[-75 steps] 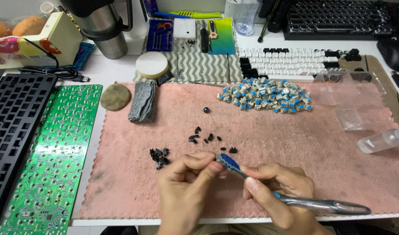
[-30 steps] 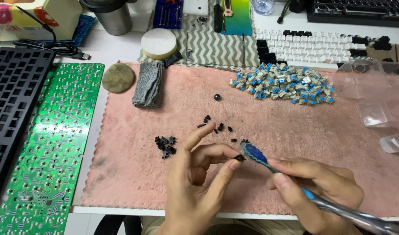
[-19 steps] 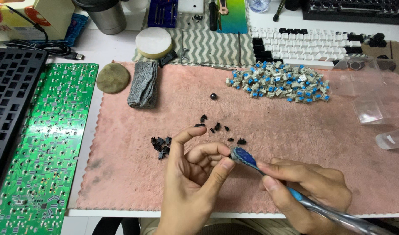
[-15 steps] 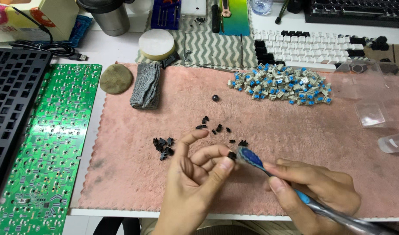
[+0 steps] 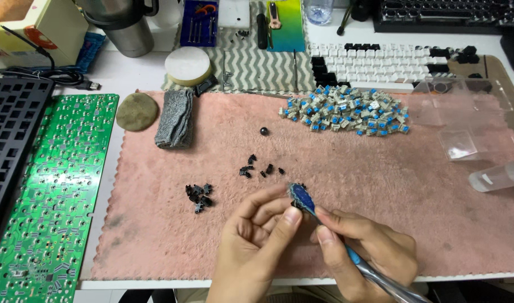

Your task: The person cleans small black keyboard switch components one by one using a toothbrush. They pick up each switch, scrub it with the toothbrush, and place it back on the pink cloth. The process is repeated for multiple switches throughout the clip.

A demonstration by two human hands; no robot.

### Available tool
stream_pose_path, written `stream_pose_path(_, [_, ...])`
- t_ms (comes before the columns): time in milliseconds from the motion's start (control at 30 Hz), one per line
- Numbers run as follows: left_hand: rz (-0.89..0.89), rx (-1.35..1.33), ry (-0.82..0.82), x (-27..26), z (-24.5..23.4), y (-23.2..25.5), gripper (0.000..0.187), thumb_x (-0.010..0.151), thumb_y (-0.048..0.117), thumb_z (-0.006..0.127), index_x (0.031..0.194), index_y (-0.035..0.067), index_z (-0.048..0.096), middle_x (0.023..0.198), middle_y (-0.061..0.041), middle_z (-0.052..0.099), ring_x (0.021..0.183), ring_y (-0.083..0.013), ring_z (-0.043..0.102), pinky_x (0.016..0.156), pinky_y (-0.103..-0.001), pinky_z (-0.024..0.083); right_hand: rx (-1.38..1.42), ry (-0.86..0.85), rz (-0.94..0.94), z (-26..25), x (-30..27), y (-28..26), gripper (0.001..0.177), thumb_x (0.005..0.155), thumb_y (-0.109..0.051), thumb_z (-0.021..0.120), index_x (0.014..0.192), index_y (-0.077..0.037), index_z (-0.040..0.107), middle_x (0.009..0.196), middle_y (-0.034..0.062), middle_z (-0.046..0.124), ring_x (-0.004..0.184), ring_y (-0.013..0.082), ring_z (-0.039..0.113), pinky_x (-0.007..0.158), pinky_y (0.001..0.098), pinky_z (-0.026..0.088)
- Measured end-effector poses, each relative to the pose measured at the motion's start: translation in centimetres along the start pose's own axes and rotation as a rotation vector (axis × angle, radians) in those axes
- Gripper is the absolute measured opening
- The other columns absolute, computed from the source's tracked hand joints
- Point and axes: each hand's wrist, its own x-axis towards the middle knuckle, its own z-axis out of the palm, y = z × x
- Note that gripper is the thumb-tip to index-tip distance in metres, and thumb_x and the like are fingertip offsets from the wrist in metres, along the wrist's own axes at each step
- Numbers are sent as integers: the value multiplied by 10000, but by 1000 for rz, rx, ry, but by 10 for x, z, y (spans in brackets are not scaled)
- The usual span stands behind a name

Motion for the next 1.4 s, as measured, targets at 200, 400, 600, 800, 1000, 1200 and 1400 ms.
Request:
stream_pose_path(200, [5,135,43,2,-1,8,337,864,-74,932,1197,-104,888,1047,-289,972,920,-259,921,887,-378,782,49,45,81,6,1,-8,149,886,-82,803,1002,-35,885,955,114,934,760,101,905,722,177,681])
stream_pose_path(400, [6,161,229,7,6,33,371,856,-63,914,1216,-140,954,948,-379,981,803,-366,936,827,-436,783,91,30,16,3,-1,-1,166,910,-125,809,1054,-93,885,762,50,894,450,16,677,483,148,491])
stream_pose_path(600, [-5,139,168,7,-3,10,300,826,-121,936,1123,-158,950,984,-401,980,841,-403,967,823,-433,800,79,7,47,1,3,-6,146,892,-151,815,1001,-112,904,767,45,919,531,35,819,525,138,604])
stream_pose_path(800, [-31,124,157,6,-8,-11,282,826,-151,940,1107,-173,945,929,-406,976,789,-399,959,801,-421,800,181,14,19,3,5,-3,176,920,-130,780,1031,-43,884,776,89,904,609,90,866,611,160,687])
stream_pose_path(1000, [-15,64,186,10,-11,2,342,886,-95,887,1223,-154,903,955,-406,956,850,-402,930,896,-466,761,147,8,33,2,1,-4,170,940,-176,792,1044,-87,892,688,47,879,460,23,715,472,141,527])
stream_pose_path(1200, [-69,-46,181,13,-17,-10,296,927,-118,857,1223,-116,859,1145,-349,950,1000,-349,889,961,-423,699,123,35,94,5,-3,-6,154,897,-105,813,1026,-79,893,687,68,883,410,20,663,438,140,497])
stream_pose_path(1400, [-41,22,142,10,-14,-12,301,964,-50,851,1264,-69,853,1135,-317,956,1015,-307,900,954,-347,678,142,37,129,7,-3,-7,175,912,-79,790,1056,-46,883,691,85,861,426,45,673,449,149,507])
